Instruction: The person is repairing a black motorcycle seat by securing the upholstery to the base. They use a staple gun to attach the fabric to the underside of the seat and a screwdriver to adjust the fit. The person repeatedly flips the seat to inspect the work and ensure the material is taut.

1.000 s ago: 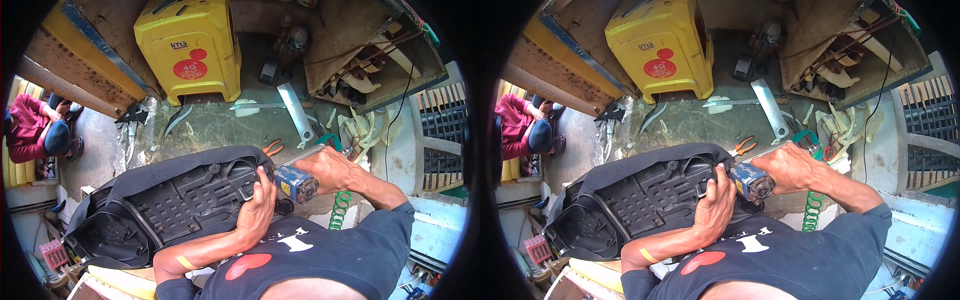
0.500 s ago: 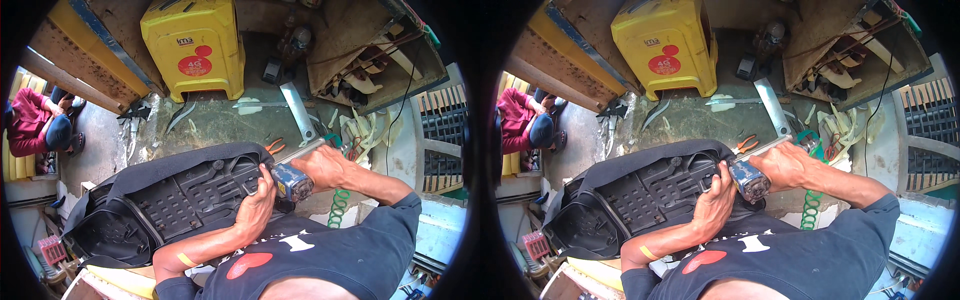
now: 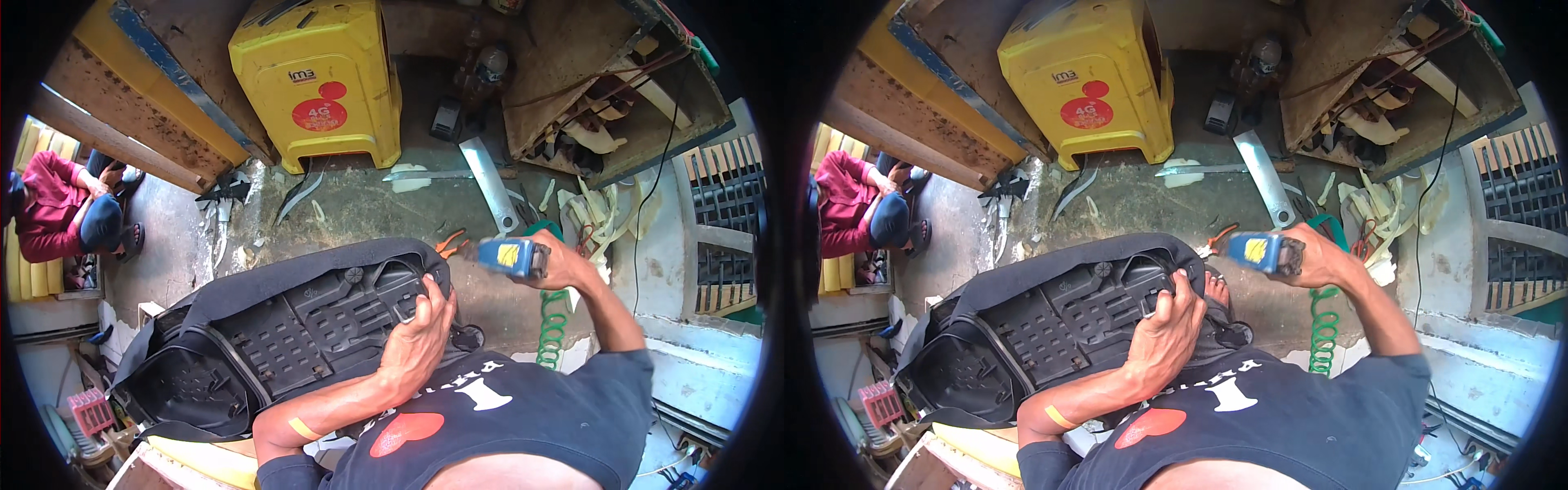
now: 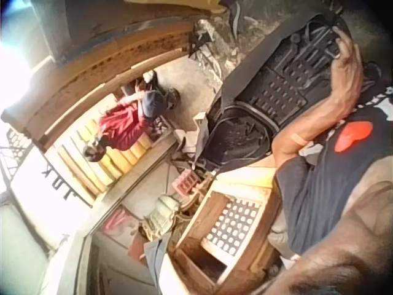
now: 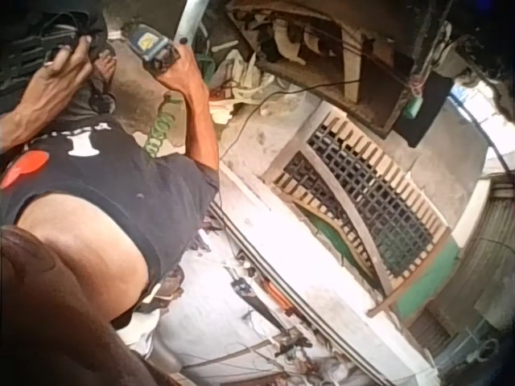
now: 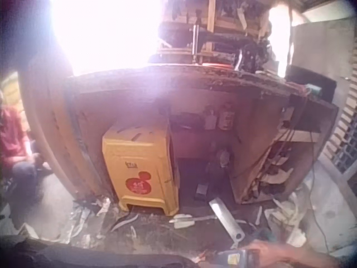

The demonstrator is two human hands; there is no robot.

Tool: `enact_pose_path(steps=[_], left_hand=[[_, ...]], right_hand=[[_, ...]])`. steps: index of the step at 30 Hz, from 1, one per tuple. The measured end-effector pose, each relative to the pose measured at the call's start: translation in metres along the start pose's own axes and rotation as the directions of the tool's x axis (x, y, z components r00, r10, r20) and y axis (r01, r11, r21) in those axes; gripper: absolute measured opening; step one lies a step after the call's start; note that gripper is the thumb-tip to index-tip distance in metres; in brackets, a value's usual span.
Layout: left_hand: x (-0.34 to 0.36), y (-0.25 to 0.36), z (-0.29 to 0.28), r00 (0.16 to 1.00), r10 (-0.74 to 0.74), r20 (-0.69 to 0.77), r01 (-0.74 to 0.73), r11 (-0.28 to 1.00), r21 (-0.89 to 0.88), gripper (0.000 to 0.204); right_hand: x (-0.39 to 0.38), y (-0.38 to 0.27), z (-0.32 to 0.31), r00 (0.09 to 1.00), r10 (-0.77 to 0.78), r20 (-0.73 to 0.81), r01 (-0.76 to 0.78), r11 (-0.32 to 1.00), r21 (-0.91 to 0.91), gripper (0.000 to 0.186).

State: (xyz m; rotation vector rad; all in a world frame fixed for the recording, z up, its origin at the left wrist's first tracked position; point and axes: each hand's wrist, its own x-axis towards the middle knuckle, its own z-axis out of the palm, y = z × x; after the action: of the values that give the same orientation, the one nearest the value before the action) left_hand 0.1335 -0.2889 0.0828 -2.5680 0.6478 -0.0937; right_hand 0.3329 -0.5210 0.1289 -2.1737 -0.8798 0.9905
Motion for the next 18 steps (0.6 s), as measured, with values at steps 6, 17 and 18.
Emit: enact_pose_path(steps=[6, 17, 18], left_hand=[[0.005, -0.008, -0.009, 0.997, -0.005, -0.078, 0.004, 1.0, -0.009, 0.051], [0.005, -0.003, -0.001, 0.994, -0.032, -0.108, 0.036, 0.999, 0.028, 0.036], [0.005, -0.002, -0.001, 0.993, -0.025, -0.113, 0.028, 0.999, 0.026, 0.036]], right_hand=[[0.004, 0.173, 0.16, 0.844, 0.389, -0.37, -0.455, 0.884, -0.109, 0.077], [0.076, 0.211, 0.212, 0.823, 0.438, -0.363, -0.544, 0.792, -0.278, 0.048], [0.095, 0.208, 0.206, 0.875, 0.239, -0.421, -0.411, 0.825, -0.387, 0.052]])
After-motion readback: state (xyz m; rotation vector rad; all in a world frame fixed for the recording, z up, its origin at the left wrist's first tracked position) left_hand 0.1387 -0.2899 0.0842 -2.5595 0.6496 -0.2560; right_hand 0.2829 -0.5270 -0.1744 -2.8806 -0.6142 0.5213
